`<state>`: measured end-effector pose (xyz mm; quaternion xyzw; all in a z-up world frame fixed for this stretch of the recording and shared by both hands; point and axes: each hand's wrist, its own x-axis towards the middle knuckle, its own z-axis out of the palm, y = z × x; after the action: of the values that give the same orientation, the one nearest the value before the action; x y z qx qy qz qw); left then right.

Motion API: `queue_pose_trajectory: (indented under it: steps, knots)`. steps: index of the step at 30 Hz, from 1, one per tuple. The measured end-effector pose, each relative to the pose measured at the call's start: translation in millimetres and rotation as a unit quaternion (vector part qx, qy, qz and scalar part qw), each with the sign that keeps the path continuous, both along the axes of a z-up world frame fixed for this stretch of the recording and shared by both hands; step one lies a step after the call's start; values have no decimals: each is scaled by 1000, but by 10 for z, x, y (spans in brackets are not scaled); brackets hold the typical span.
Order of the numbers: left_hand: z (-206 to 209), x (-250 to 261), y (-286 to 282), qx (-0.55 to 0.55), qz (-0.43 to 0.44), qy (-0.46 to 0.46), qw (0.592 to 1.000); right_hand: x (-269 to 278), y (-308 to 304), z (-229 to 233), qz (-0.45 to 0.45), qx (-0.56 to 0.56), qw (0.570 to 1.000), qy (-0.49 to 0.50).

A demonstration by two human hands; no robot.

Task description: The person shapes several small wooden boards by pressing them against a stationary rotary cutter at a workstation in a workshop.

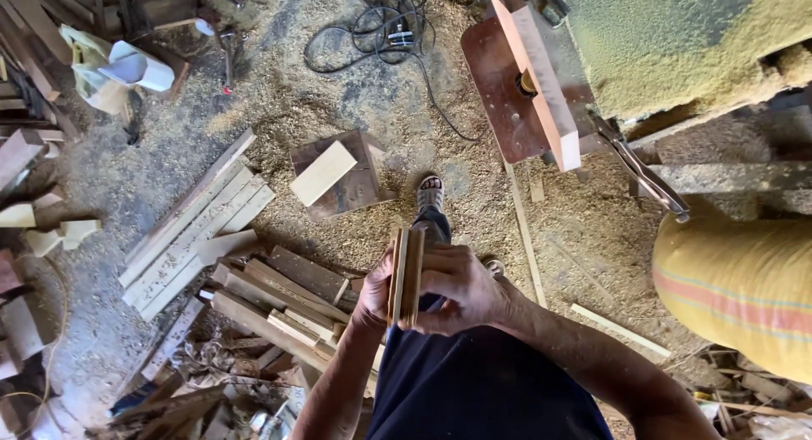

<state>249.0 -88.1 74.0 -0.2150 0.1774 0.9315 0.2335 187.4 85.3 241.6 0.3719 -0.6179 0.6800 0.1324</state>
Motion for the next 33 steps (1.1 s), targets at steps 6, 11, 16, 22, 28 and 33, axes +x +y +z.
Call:
queue_pose_trajectory:
  steps: [6, 11, 16, 22, 28, 33]
  knots:
    - [467, -81, 171, -44, -14, 106, 993, 262, 227, 207, -17, 10, 999, 41]
    - [683, -140, 126, -109, 14, 176, 978, 454, 447, 111, -47, 11, 996, 74]
    - [820, -129, 160, -130, 14, 210, 969, 562, 547, 222, -80, 5, 994, 80]
    - [1081, -149, 324, -144, 19, 232, 962, 690, 607, 86, -103, 0, 992, 73]
    - [1168, -170, 379, -177, 40, 232, 955, 737, 712, -81, -111, 12, 992, 53]
    - [1125, -194, 401, -204, 53, 224, 951, 719, 740, -130, -109, 20, 993, 35]
